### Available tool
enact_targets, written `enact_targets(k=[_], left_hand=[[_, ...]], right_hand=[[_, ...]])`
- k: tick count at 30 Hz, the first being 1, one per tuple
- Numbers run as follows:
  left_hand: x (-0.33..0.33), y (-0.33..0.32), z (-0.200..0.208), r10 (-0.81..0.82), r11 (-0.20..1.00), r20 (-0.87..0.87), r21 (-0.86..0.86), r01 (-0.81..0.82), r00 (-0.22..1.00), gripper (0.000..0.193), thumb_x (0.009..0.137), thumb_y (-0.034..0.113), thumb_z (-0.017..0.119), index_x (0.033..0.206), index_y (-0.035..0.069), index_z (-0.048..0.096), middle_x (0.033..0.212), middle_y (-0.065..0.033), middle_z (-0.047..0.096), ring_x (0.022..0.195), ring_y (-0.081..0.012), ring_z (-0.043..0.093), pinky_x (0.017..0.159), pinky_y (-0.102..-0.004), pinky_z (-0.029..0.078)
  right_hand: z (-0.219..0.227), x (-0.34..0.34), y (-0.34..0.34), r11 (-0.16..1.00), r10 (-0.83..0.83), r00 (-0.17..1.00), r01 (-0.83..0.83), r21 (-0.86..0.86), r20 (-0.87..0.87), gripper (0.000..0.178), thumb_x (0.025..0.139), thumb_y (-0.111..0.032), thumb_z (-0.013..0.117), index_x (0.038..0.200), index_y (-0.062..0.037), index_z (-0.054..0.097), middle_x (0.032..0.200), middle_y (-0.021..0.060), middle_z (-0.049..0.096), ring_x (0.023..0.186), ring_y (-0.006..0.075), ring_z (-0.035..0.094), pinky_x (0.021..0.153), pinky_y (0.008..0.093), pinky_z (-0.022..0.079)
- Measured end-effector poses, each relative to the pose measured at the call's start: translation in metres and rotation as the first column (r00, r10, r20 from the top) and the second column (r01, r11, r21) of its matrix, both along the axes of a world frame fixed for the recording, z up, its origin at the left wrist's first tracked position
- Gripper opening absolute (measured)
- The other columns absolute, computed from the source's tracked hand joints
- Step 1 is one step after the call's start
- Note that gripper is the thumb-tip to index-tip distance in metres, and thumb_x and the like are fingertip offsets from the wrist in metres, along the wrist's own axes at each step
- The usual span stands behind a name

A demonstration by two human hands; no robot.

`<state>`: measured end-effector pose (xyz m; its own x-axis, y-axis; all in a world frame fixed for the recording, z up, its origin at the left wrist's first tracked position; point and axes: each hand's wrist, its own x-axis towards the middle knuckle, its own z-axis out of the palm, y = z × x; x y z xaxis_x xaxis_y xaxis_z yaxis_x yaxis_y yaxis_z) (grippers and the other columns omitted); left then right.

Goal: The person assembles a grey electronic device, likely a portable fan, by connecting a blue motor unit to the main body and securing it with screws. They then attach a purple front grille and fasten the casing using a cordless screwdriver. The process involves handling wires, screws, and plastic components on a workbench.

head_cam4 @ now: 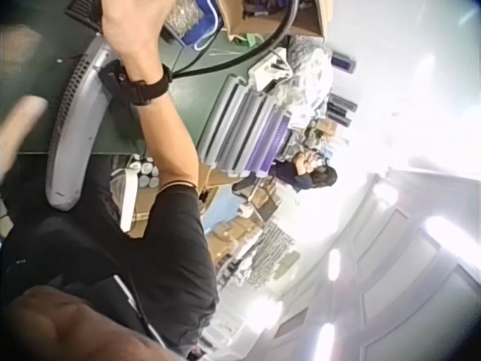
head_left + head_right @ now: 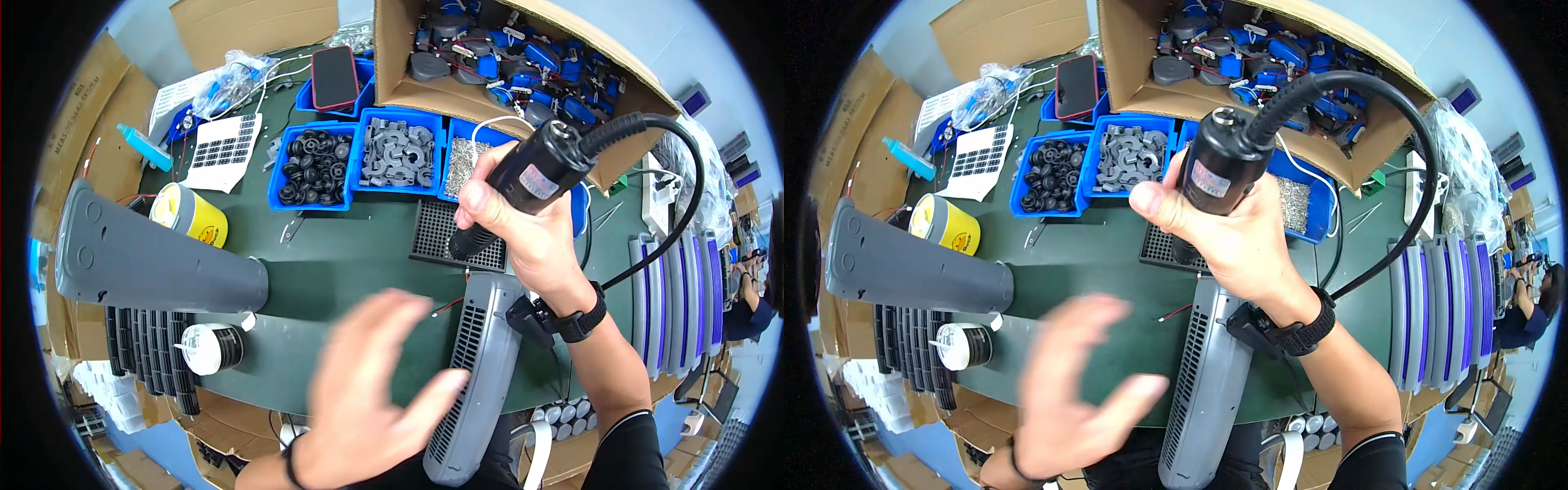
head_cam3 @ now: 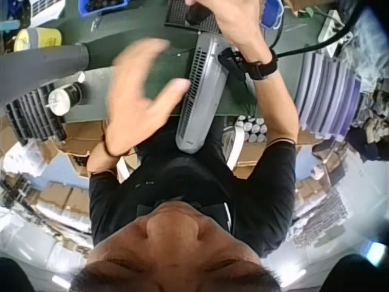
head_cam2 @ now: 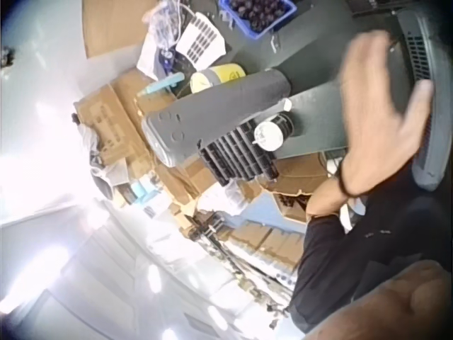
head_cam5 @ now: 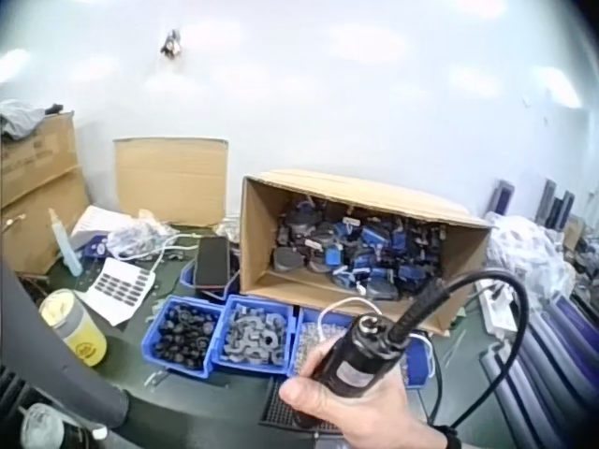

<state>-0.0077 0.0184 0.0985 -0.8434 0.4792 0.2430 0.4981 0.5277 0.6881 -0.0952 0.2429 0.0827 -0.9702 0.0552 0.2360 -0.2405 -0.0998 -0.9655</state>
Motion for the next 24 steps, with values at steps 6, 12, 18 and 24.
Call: enact_targets(k=[6, 12, 18, 24], left_hand=[[-0.014, 0.079, -0.049, -0.023, 0.995, 0.432, -0.080, 0.064, 0.902, 0.107, 0.084, 0.048, 0.082, 0.160, -0.001, 0.024, 0.124, -0.0341, 0.057, 0.110, -0.0530, 0.064, 0.094, -0.0570, 0.054], [-0.020, 0.092, -0.050, -0.056, 0.988, 0.496, -0.097, 0.120, 0.866, 0.107, 0.083, 0.045, 0.080, 0.164, 0.009, 0.021, 0.118, -0.0347, 0.056, 0.100, -0.0544, 0.066, 0.087, -0.0566, 0.057], [-0.012, 0.090, -0.046, 0.041, 0.980, 0.429, -0.192, 0.047, 0.902, 0.097, 0.083, 0.045, 0.080, 0.161, 0.014, 0.030, 0.113, -0.0322, 0.057, 0.095, -0.0519, 0.068, 0.083, -0.0556, 0.058], [-0.012, 0.088, -0.040, 0.036, 0.970, 0.410, -0.235, 0.067, 0.911, 0.094, 0.083, 0.043, 0.080, 0.158, 0.011, 0.034, 0.112, -0.0306, 0.058, 0.096, -0.0509, 0.069, 0.081, -0.0560, 0.058]], right_hand=[[0.006, 0.007, 0.002, 0.992, 0.075, 0.996, -0.070, 0.105, -0.048, 0.031, 0.093, -0.020, 0.083, 0.106, -0.0009, 0.062, 0.085, 0.0064, 0.066, 0.075, 0.0161, 0.068, 0.071, 0.0319, 0.057], [0.043, 0.031, 0.023, 0.994, 0.069, 0.977, -0.051, 0.092, -0.202, 0.049, 0.098, -0.042, 0.075, 0.116, -0.0018, 0.055, 0.084, 0.0077, 0.062, 0.078, 0.0196, 0.064, 0.080, 0.0381, 0.055], [0.081, 0.074, 0.029, 0.982, -0.019, 0.990, 0.045, 0.186, -0.142, 0.063, 0.092, -0.059, 0.075, 0.114, -0.0038, 0.053, 0.080, 0.0050, 0.059, 0.075, 0.0180, 0.062, 0.078, 0.0378, 0.054], [0.067, 0.083, 0.031, 0.977, -0.031, 0.996, 0.049, 0.207, -0.088, 0.060, 0.091, -0.054, 0.079, 0.113, -0.0042, 0.053, 0.080, 0.0060, 0.062, 0.075, 0.0179, 0.064, 0.077, 0.0369, 0.055]])
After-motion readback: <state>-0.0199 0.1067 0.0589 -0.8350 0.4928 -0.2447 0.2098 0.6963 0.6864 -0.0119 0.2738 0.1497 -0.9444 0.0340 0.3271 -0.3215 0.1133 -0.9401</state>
